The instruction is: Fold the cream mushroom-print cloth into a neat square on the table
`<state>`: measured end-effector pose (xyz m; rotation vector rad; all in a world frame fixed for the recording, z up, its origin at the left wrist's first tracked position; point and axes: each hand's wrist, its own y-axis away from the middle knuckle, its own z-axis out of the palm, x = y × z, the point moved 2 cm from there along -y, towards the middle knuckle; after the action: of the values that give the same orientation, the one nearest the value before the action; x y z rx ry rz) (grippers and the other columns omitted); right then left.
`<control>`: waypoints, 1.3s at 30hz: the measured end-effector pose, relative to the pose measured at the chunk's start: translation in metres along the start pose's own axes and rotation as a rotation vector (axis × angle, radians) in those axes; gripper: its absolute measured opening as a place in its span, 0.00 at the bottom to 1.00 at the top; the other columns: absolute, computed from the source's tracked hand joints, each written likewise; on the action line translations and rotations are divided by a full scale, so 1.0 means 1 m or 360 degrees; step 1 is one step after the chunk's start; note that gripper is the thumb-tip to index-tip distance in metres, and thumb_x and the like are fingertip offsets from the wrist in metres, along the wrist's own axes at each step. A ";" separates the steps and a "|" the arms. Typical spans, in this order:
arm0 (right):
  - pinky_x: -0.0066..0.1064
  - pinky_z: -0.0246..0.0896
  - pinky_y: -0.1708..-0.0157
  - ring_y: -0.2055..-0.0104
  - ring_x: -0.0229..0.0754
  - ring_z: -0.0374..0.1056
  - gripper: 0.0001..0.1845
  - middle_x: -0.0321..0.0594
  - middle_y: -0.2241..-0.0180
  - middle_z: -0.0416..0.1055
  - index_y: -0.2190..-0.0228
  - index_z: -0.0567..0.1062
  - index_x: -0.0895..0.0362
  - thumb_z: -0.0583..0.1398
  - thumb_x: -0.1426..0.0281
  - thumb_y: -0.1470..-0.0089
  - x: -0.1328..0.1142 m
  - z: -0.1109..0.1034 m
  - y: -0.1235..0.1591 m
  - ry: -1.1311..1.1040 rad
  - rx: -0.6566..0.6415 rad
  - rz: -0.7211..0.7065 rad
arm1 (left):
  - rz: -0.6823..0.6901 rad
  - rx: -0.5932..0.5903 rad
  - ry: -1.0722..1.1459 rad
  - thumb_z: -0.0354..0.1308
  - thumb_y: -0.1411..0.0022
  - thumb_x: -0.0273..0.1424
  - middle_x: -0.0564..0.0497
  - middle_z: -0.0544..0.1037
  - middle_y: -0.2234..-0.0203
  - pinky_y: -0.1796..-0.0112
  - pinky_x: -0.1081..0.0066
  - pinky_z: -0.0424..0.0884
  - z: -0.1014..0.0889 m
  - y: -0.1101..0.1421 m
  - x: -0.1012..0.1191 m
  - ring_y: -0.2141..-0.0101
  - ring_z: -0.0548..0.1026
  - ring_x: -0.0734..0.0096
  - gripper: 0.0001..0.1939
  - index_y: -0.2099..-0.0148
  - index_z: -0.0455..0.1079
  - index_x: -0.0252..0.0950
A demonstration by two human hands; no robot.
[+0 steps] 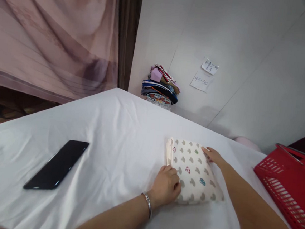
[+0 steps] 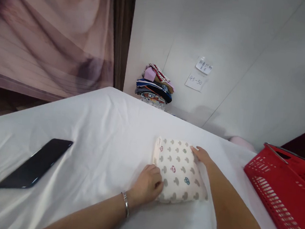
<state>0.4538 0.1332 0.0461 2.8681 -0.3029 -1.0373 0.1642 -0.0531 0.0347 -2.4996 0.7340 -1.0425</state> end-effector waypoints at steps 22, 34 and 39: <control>0.38 0.68 0.54 0.52 0.48 0.70 0.27 0.47 0.50 0.70 0.51 0.66 0.56 0.62 0.57 0.51 0.024 0.020 0.203 -0.1177 -0.0640 0.0239 | -0.0981 -0.0104 0.0148 0.53 0.45 0.36 0.42 0.72 0.55 0.62 0.67 0.66 -0.026 0.011 -0.007 0.59 0.72 0.62 0.23 0.48 0.61 0.35; 0.34 0.70 0.68 0.62 0.44 0.73 0.28 0.44 0.58 0.75 0.50 0.64 0.53 0.61 0.55 0.50 -0.015 0.074 0.298 -0.1703 -0.0704 0.0432 | -0.1113 -0.0368 0.0082 0.62 0.52 0.28 0.43 0.74 0.53 0.57 0.72 0.66 -0.055 -0.022 -0.039 0.55 0.73 0.63 0.33 0.43 0.60 0.35; 0.25 0.62 0.81 0.78 0.39 0.71 0.21 0.41 0.76 0.75 0.67 0.71 0.60 0.62 0.55 0.54 -0.016 0.079 0.333 -0.1117 -0.1205 0.0290 | -0.1072 -0.0368 0.0041 0.59 0.47 0.33 0.45 0.74 0.53 0.55 0.71 0.66 -0.078 -0.010 -0.057 0.55 0.73 0.63 0.23 0.48 0.66 0.36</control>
<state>0.3385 -0.1892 0.0419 1.7310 -0.1474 -1.6401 0.0767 -0.0208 0.0602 -3.0281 -0.0139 -1.2485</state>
